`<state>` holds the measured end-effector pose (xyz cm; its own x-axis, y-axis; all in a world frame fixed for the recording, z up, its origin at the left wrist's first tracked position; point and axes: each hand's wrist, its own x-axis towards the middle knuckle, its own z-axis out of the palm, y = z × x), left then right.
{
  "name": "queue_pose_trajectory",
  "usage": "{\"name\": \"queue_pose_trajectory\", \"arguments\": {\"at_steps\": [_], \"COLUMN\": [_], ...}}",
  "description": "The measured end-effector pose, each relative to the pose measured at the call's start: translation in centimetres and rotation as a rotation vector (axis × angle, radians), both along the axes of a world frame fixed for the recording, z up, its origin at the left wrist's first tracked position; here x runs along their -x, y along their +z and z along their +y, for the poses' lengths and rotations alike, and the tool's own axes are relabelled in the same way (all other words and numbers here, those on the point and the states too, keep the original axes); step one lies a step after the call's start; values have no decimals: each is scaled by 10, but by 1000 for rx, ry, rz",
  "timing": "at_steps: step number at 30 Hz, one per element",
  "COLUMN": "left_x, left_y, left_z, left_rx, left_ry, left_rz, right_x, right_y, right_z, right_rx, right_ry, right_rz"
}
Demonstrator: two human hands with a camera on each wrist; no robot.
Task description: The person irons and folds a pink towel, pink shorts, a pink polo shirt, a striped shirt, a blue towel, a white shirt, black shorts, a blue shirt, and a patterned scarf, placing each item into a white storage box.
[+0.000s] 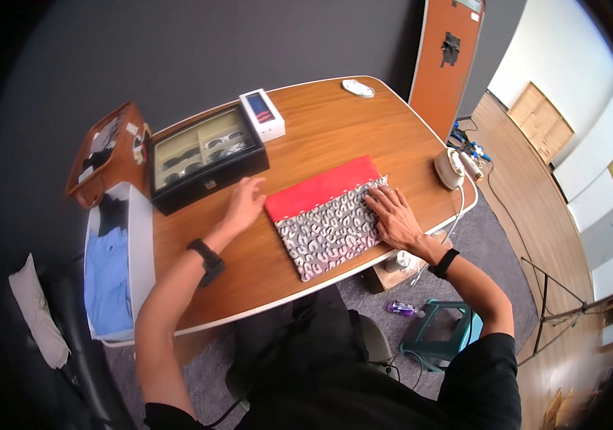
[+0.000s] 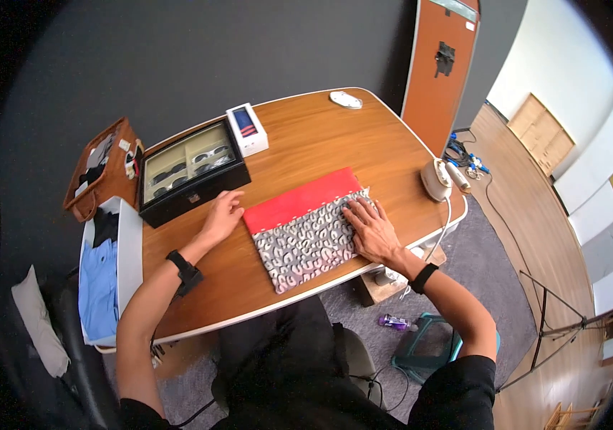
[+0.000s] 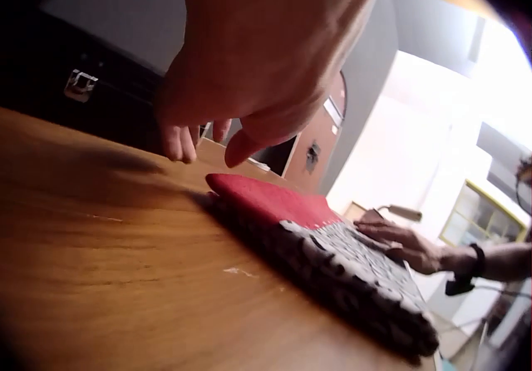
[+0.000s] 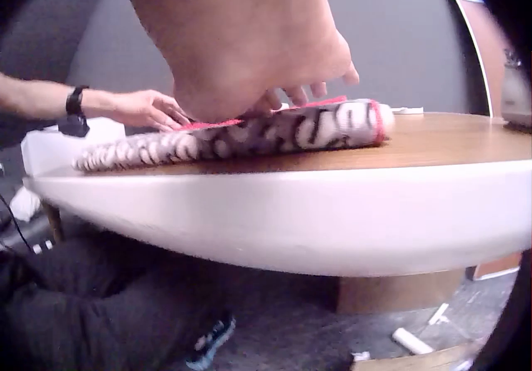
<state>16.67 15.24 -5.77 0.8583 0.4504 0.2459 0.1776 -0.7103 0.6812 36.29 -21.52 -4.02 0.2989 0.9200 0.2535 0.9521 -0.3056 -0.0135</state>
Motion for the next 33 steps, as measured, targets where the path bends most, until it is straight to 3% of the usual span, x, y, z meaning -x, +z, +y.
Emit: {"name": "queue_pose_trajectory", "arguments": {"at_steps": [2,4,7,9,17,18,24,26,27,28,31,33], "left_x": [9,21,31,40,49,49,34,15,9,1,-16,-12], "left_y": [12,30,16,-6,-27,-28,-21,-23,-25,-23,-10,-3], "left_z": [-27,-67,-101,-118,-138,-141,-171,-182,-189,-198,-210,-211], "left_rx": [-275,-240,-579,-711,-624,-624,-595,-596,-589,-603,-639,-699], "left_ry": [-130,-332,-639,-651,-605,-599,-508,-466,-443,-456,-481,-558], "left_rz": [-137,-42,81,124,202,212,272,267,276,261,241,174], "right_x": [25,59,93,87,-10,-20,-77,-112,-132,-154,-192,-204], "right_y": [1,4,-6,-21,-46,-45,23,37,38,42,56,86], "right_z": [11,24,30,23,-46,-55,-87,-99,-106,-111,-117,-112], "right_rx": [-59,-103,-64,-38,-78,-59,-344,-304,-257,-201,-60,48], "right_ry": [32,49,-17,-120,-409,-455,-515,-690,-785,-855,-879,-891], "right_rz": [71,153,144,172,146,46,-362,-384,-369,-206,-110,388]}}
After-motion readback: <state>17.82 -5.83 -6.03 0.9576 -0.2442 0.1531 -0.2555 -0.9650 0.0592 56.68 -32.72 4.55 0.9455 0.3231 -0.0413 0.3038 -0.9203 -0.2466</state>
